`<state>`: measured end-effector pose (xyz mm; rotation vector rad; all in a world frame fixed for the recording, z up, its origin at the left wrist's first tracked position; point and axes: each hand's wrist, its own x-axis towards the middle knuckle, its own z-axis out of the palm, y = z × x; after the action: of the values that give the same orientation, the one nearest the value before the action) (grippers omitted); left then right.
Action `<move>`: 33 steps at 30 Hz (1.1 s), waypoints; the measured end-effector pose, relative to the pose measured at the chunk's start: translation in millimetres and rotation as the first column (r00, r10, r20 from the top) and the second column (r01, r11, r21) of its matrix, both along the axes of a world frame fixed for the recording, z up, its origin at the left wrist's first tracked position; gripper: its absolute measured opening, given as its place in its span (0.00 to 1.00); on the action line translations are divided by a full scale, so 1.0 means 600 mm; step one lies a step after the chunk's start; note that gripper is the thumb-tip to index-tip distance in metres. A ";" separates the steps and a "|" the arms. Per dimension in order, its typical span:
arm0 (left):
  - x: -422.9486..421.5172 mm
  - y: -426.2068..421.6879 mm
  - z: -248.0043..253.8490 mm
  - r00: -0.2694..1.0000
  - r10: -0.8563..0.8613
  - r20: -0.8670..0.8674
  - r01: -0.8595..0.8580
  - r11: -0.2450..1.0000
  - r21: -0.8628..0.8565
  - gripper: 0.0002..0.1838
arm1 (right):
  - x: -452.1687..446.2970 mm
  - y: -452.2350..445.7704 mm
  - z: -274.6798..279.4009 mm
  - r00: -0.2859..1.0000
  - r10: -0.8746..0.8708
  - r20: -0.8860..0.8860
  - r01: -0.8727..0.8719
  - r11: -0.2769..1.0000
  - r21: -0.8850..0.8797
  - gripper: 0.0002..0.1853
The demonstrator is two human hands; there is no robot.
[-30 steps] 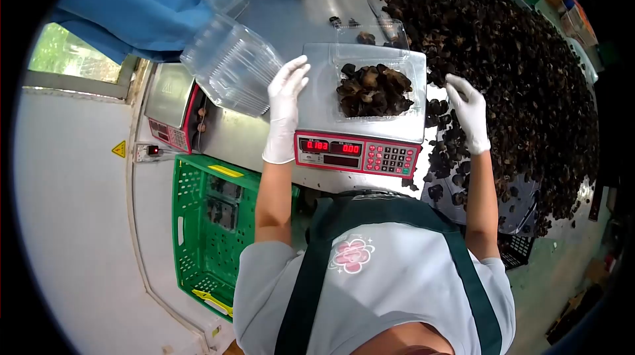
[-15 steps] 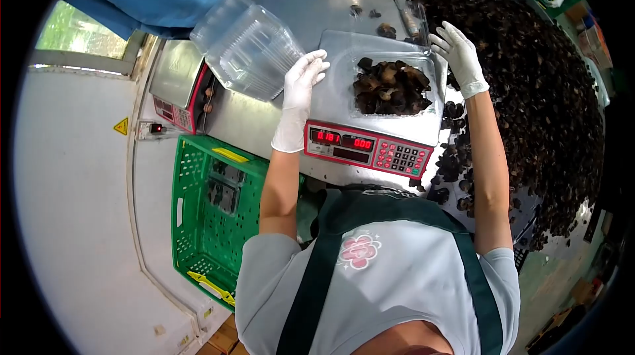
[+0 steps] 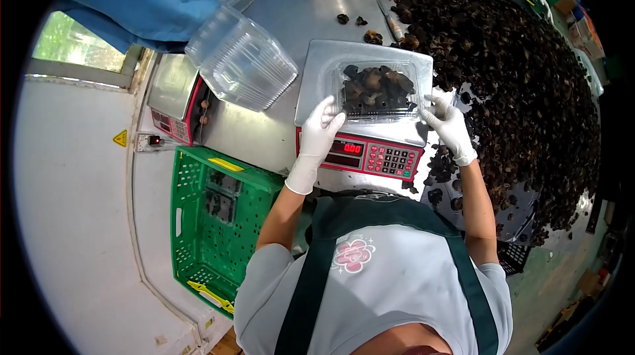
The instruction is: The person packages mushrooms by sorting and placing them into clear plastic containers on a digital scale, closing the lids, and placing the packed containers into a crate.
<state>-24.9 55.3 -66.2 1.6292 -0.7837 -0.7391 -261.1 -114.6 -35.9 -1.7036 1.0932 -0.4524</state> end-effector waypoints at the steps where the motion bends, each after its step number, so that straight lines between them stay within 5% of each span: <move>1: 0.004 0.003 -0.002 1.000 -0.001 0.006 0.001 1.000 -0.001 0.26 | -0.002 -0.003 -0.006 0.999 0.038 0.026 -0.041 0.991 0.127 0.17; 3: 0.011 0.010 0.000 0.939 -0.051 -0.339 0.106 0.983 0.147 0.19 | -0.002 0.000 -0.013 0.996 0.074 0.058 -0.086 0.965 0.249 0.15; 7: 0.005 0.009 -0.003 0.903 -0.058 -0.425 0.076 0.997 0.024 0.07 | 0.001 0.009 -0.024 0.968 0.019 0.249 -0.112 0.925 0.362 0.07; 11: -0.014 0.025 -0.012 0.954 -0.034 -0.299 0.037 0.999 0.005 0.05 | -0.011 0.045 -0.032 0.959 0.010 0.283 -0.100 0.947 0.305 0.02; 17: -0.034 0.052 -0.024 0.987 -0.017 -0.160 0.005 0.997 -0.075 0.07 | -0.029 0.069 -0.067 0.951 0.073 0.302 -0.082 0.997 0.016 0.05; 19: -0.029 0.066 -0.019 0.984 -0.021 -0.175 0.009 0.998 -0.069 0.12 | -0.033 0.083 -0.043 0.976 0.109 0.188 -0.081 0.985 -0.152 0.05; 21: -0.025 0.080 -0.010 0.997 -0.071 0.042 0.073 0.996 -0.045 0.18 | -0.032 0.092 -0.028 0.973 0.142 0.184 -0.082 0.950 -0.302 0.07; 23: -0.024 0.099 0.004 0.989 -0.136 0.050 0.138 0.989 -0.053 0.24 | -0.032 0.091 -0.021 0.955 0.272 0.116 -0.123 0.722 -0.681 0.10; 25: -0.027 0.110 0.036 0.786 -0.063 0.615 0.201 0.967 -0.158 0.28 | -0.020 0.101 0.007 0.933 0.348 0.095 -0.125 0.558 -0.820 0.17; 27: -0.030 0.118 0.019 0.843 0.029 0.537 0.125 0.961 -0.249 0.27 | -0.011 0.106 0.019 0.927 0.367 0.070 -0.069 0.354 -0.933 0.18; 29: -0.025 0.139 0.017 0.675 0.179 0.716 0.091 0.942 -0.322 0.22 | -0.012 0.113 0.004 0.929 0.367 0.042 -0.072 0.293 -0.954 0.19; 33: -0.018 0.178 0.016 0.597 0.275 0.754 0.062 0.921 -0.385 0.18 | 0.009 0.145 0.034 0.902 0.430 0.047 -0.066 0.244 -0.968 0.17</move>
<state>-35.9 161.8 -56.5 1.5958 -1.3511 0.3177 -255.4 -27.7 -15.2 -2.6811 0.1445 -1.3263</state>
